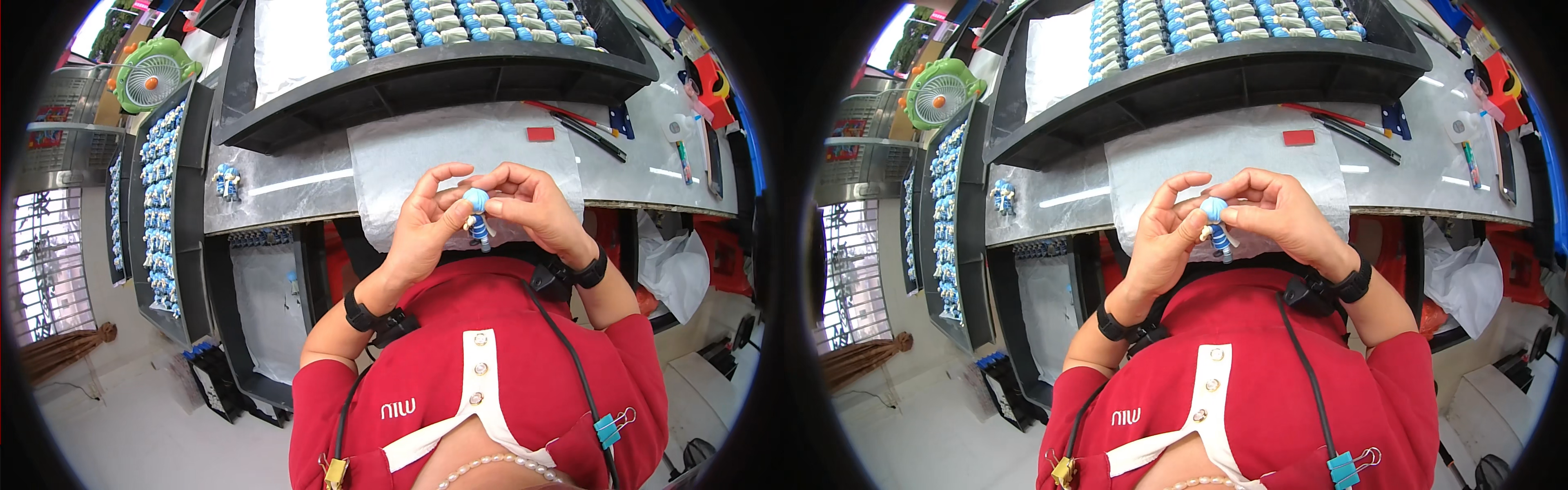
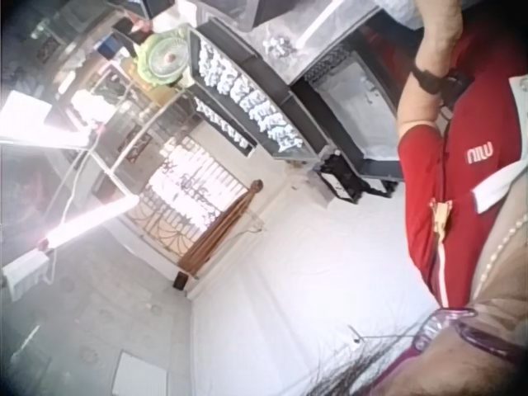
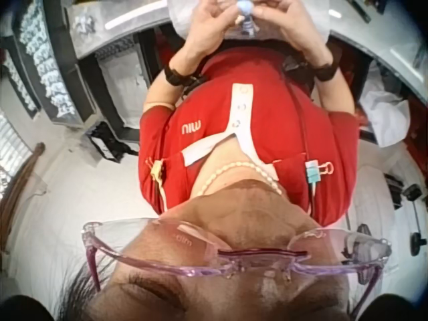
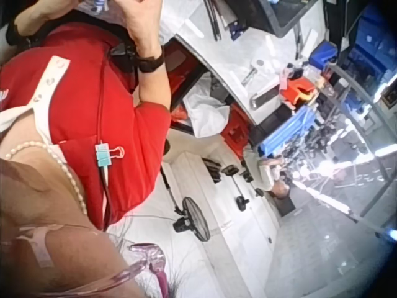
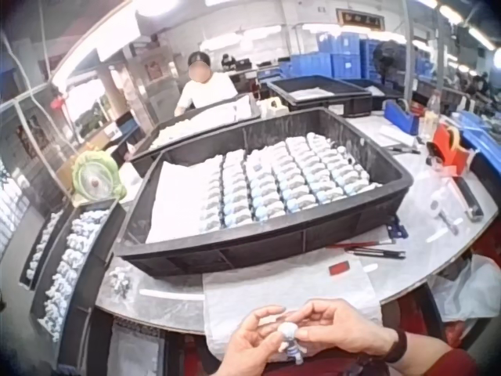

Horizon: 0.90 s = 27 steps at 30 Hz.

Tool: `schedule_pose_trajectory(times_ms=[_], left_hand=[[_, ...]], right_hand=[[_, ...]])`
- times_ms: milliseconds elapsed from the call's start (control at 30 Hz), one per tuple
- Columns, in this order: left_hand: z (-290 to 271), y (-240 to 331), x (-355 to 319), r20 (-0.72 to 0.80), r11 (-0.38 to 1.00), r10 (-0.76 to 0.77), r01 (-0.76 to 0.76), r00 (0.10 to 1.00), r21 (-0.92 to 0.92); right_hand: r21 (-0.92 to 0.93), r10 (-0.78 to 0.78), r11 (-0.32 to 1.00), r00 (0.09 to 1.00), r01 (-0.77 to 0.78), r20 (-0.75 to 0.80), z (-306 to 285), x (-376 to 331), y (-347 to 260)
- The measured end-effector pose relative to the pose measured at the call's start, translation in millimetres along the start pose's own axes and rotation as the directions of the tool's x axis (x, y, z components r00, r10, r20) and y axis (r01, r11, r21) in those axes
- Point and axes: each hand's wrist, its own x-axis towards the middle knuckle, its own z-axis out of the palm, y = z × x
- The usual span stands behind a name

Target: The person is inspecting and cleaning small blue-haired anime figurines at a production workstation.

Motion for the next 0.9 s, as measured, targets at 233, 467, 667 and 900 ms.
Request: schedule_pose_trajectory(times_ms=[233,467,667,900], left_hand=[[9,-2,0,-0.112,0.983,0.045,-0.065,0.993,-0.173],[0,-8,0,-0.058,0.978,0.044,-0.055,0.997,-0.201],[1,-6,-2,-0.104,0.992,0.125,-0.128,0.987,-0.023],[2,-2,-3,-0.121,0.978,0.152,-0.131,0.981,0.162]], right_hand=[[-0.111,-0.118,0.986,0.990,0.126,0.071,10,-5,-3],[-0.169,-0.169,0.971,0.986,0.167,0.003,14,-9,0],[-0.397,-0.260,0.893,0.963,0.213,-0.069,13,-9,2],[-0.447,-0.126,0.893,0.985,0.061,-0.117,12,-12,-6]])
